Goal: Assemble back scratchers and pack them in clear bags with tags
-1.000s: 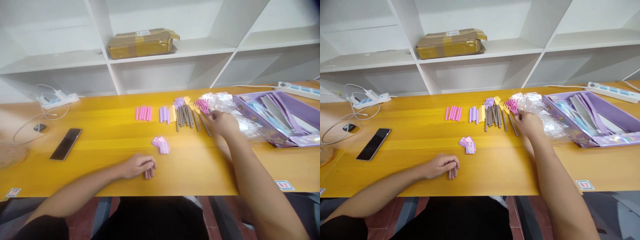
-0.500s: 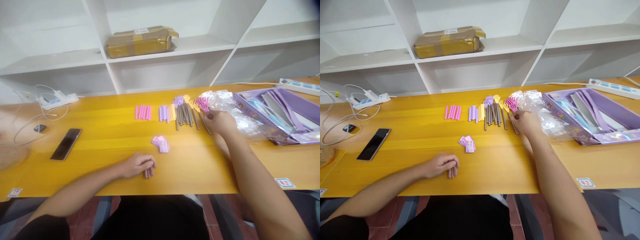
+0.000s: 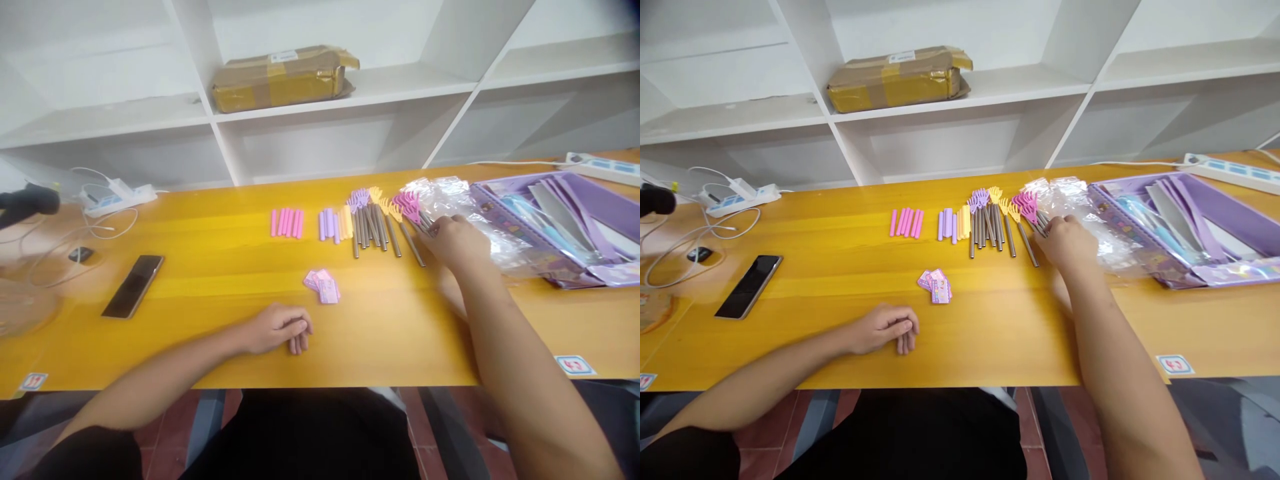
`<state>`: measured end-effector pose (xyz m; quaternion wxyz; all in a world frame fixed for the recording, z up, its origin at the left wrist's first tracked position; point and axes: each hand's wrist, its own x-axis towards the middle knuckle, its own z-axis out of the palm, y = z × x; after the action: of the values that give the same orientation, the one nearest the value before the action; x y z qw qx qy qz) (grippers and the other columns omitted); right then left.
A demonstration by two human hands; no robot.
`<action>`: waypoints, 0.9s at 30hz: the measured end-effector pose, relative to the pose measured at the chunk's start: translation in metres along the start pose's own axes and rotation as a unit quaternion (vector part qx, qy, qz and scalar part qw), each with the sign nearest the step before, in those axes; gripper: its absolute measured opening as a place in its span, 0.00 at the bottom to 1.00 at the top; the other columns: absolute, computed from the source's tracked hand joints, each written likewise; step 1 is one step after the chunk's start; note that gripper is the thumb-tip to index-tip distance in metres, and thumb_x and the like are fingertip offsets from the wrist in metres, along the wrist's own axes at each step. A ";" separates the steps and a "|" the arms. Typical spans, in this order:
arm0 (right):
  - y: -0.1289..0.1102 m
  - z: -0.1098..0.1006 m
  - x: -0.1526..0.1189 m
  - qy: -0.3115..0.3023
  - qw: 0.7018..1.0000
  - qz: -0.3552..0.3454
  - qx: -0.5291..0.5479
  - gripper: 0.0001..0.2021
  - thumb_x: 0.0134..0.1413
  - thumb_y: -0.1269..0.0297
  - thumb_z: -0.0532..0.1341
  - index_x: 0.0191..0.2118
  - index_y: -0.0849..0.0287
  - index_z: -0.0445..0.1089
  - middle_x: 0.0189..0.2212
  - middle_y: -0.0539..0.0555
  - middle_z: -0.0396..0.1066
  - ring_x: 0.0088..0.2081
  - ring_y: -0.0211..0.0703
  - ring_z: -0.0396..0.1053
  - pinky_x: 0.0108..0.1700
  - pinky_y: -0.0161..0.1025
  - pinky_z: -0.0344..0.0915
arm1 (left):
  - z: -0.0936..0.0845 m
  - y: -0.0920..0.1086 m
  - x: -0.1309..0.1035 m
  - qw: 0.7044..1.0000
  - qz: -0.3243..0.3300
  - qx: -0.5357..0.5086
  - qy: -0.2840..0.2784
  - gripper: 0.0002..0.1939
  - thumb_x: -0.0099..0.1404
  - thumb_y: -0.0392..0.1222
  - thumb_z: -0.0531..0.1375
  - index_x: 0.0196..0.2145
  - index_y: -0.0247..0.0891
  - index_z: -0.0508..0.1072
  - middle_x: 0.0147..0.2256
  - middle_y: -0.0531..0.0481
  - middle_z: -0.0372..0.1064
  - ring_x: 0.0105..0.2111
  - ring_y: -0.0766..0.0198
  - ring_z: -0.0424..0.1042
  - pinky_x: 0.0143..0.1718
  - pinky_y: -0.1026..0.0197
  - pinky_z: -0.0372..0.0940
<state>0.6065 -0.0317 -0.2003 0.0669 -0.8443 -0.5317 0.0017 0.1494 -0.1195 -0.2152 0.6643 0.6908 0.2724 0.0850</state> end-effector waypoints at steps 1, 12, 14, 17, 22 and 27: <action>0.002 0.000 0.001 -0.011 1.000 0.000 -0.009 0.17 0.67 0.50 0.62 0.49 0.58 0.74 0.55 0.68 0.73 0.47 0.56 0.71 0.43 0.47 0.61 | -0.001 -0.001 -0.001 1.000 0.005 0.002 0.001 0.22 0.82 0.59 0.53 0.45 0.36 0.72 0.36 0.42 0.82 0.31 0.63 0.82 0.35 0.61 0.76; 0.010 0.010 0.013 -0.024 1.000 -0.012 -0.003 0.19 0.66 0.46 0.62 0.41 0.60 0.76 0.42 0.68 0.78 0.41 0.56 0.72 0.42 0.46 0.64 | -0.169 0.025 0.070 0.790 -0.073 0.317 0.519 0.08 0.73 0.39 0.57 0.48 0.38 0.72 0.50 0.42 0.79 0.48 0.59 0.76 0.55 0.56 0.67; 0.012 0.012 0.015 -0.031 0.999 -0.012 -0.004 0.21 0.67 0.45 0.62 0.41 0.61 0.77 0.40 0.67 0.78 0.40 0.56 0.73 0.41 0.46 0.65 | -0.188 0.028 0.087 0.767 -0.105 0.331 0.539 0.11 0.74 0.44 0.59 0.49 0.37 0.72 0.50 0.39 0.79 0.51 0.53 0.75 0.58 0.52 0.65; 0.015 0.013 0.018 -0.037 0.999 -0.015 0.003 0.22 0.68 0.44 0.61 0.43 0.60 0.79 0.41 0.67 0.79 0.40 0.55 0.74 0.41 0.45 0.65 | -0.196 0.023 0.101 0.742 -0.142 0.352 0.552 0.17 0.75 0.55 0.59 0.47 0.39 0.73 0.49 0.37 0.79 0.57 0.44 0.72 0.62 0.45 0.61; 0.024 0.007 0.020 -0.028 0.999 -0.006 0.034 0.20 0.67 0.45 0.62 0.42 0.58 0.80 0.38 0.65 0.79 0.43 0.58 0.76 0.44 0.47 0.66 | -0.193 0.010 0.100 0.743 -0.147 0.399 0.517 0.19 0.70 0.61 0.63 0.40 0.41 0.75 0.47 0.40 0.80 0.58 0.41 0.70 0.63 0.44 0.58; 0.029 -0.003 0.019 0.020 0.990 -0.004 0.137 0.14 0.65 0.50 0.64 0.38 0.55 0.77 0.31 0.60 0.77 0.40 0.57 0.74 0.46 0.47 0.65 | -0.197 0.009 0.099 0.743 -0.154 0.406 0.509 0.12 0.66 0.52 0.66 0.39 0.42 0.77 0.47 0.41 0.81 0.53 0.45 0.74 0.57 0.49 0.63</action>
<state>0.6412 -0.0275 -0.1998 0.1929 -0.8249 -0.5283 0.0570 0.1403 0.1011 -0.2106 0.0873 0.6977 0.6818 0.2020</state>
